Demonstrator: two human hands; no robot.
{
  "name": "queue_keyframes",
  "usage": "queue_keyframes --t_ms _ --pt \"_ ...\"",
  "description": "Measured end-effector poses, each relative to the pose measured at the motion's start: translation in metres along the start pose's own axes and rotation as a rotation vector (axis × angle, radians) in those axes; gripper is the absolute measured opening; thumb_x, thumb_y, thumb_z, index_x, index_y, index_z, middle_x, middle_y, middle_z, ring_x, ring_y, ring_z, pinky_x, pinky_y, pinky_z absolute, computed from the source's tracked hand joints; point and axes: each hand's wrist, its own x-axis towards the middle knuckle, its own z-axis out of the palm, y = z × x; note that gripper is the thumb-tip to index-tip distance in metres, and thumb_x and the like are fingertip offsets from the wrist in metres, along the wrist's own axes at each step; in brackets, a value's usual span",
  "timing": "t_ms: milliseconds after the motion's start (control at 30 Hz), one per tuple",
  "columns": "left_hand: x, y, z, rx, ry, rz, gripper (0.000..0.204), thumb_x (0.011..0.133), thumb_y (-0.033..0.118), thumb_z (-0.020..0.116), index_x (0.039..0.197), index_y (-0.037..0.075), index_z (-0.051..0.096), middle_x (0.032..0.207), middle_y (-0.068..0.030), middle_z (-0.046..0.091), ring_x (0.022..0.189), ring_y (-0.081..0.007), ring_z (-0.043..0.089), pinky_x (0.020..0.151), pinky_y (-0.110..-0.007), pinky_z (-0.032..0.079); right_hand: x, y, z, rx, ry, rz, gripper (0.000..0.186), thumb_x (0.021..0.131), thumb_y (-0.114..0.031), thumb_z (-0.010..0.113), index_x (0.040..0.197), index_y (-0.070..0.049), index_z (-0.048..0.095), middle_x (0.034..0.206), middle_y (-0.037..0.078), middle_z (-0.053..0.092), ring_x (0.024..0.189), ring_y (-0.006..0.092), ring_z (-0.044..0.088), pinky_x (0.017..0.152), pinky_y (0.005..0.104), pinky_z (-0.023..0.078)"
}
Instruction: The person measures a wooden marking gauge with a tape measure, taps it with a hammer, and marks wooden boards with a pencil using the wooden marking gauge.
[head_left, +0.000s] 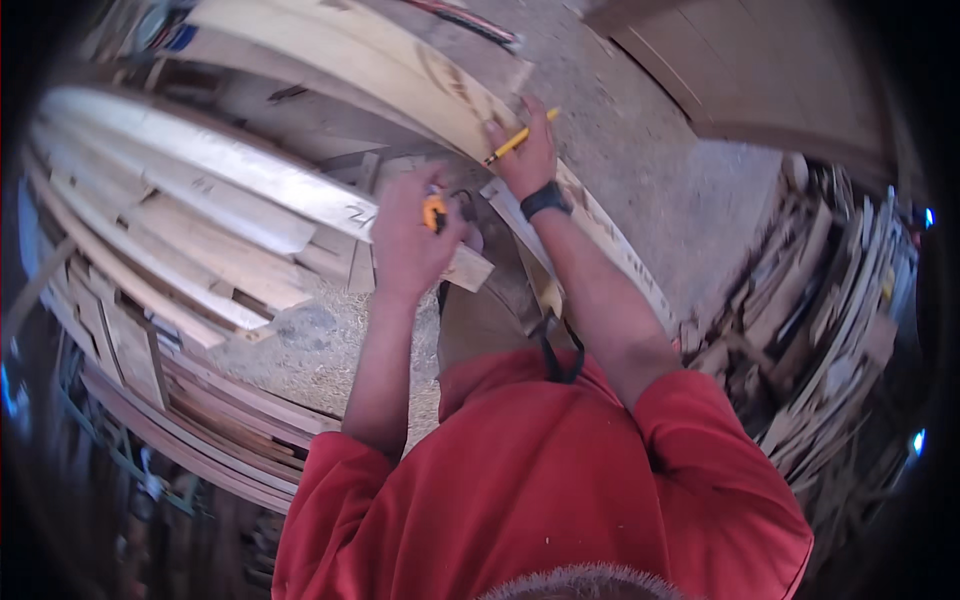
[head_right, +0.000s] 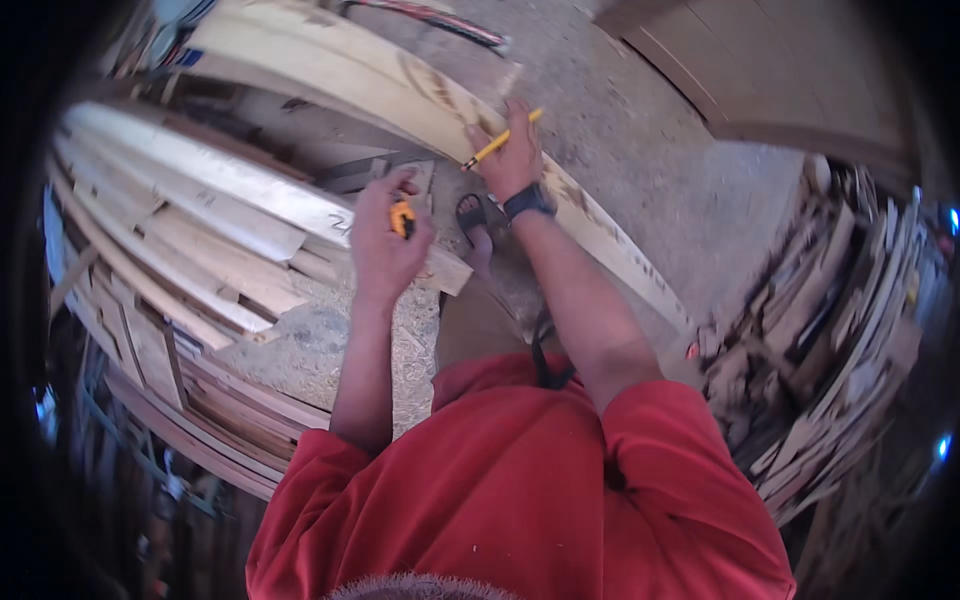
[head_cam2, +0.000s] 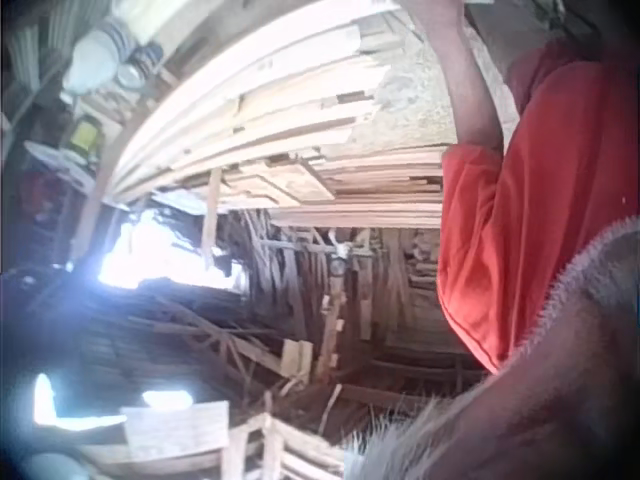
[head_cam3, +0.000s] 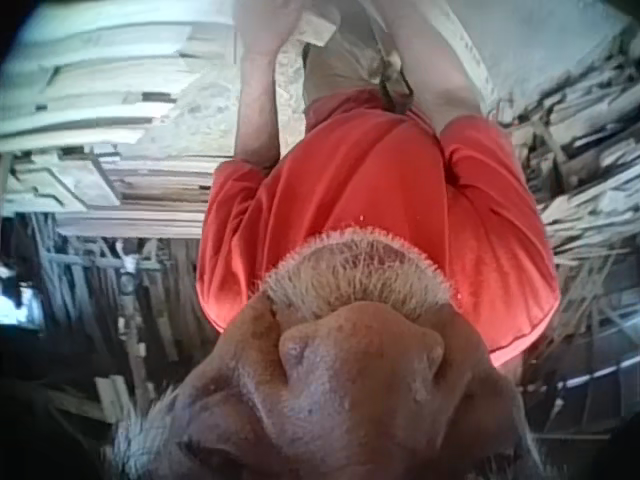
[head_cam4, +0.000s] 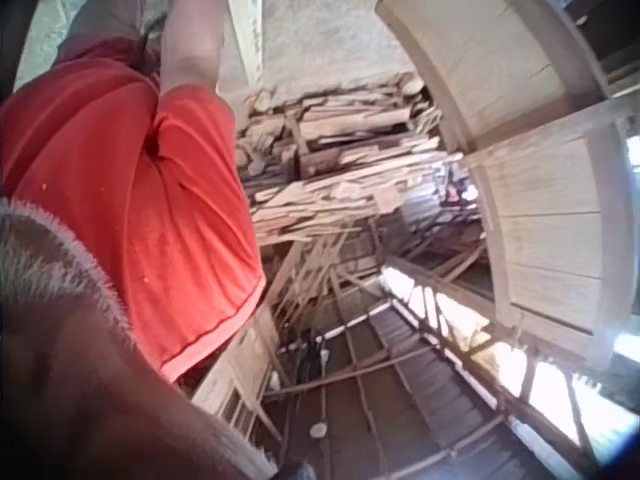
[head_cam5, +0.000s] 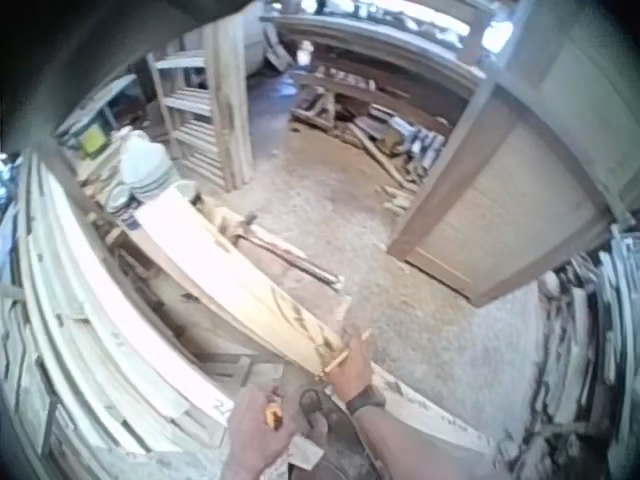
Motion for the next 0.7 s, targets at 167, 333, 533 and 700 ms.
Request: queue_keyframes --t_ms 167,333,533,700 --pt "0.047 0.013 -0.007 -0.267 -0.034 -0.190 0.047 0.086 0.002 0.067 0.133 0.004 0.061 0.122 -0.0107 0.067 0.105 -0.0198 0.064 0.095 -0.033 0.050 -0.123 0.100 -0.025 0.167 0.582 0.714 0.068 0.097 -0.037 0.072 0.146 0.003 0.046 0.140 0.024 0.057 0.123 0.0406 0.061 0.107 0.0415 0.046" --pt "0.131 -0.018 0.016 0.230 -0.372 -0.034 0.055 0.089 0.015 0.065 0.143 0.006 0.058 0.137 -0.0201 0.063 0.120 -0.0322 0.064 0.104 -0.040 0.049 -0.196 0.263 -0.073 0.531 0.527 1.697 0.076 0.096 -0.065 0.062 0.143 -0.006 0.050 0.135 0.016 0.058 0.107 0.0353 0.065 0.094 0.0566 0.051" --pt "0.180 -0.063 0.065 0.586 -0.711 0.219 0.058 0.094 0.020 0.065 0.150 0.013 0.051 0.145 -0.0202 0.055 0.120 -0.0379 0.062 0.101 -0.043 0.051 -0.208 0.310 -0.090 1.099 1.034 1.769 0.063 0.100 -0.057 0.057 0.142 -0.011 0.051 0.139 0.012 0.058 0.127 0.0349 0.057 0.102 0.0690 0.041" --pt "0.214 -0.077 0.073 0.770 -0.867 0.209 0.055 0.093 0.022 0.065 0.145 0.008 0.055 0.136 -0.0242 0.061 0.121 -0.0394 0.063 0.101 -0.045 0.051 -0.209 0.312 -0.079 1.383 1.205 1.724 0.053 0.105 -0.047 0.046 0.147 -0.015 0.044 0.140 0.012 0.056 0.129 0.0352 0.057 0.107 0.0698 0.038"
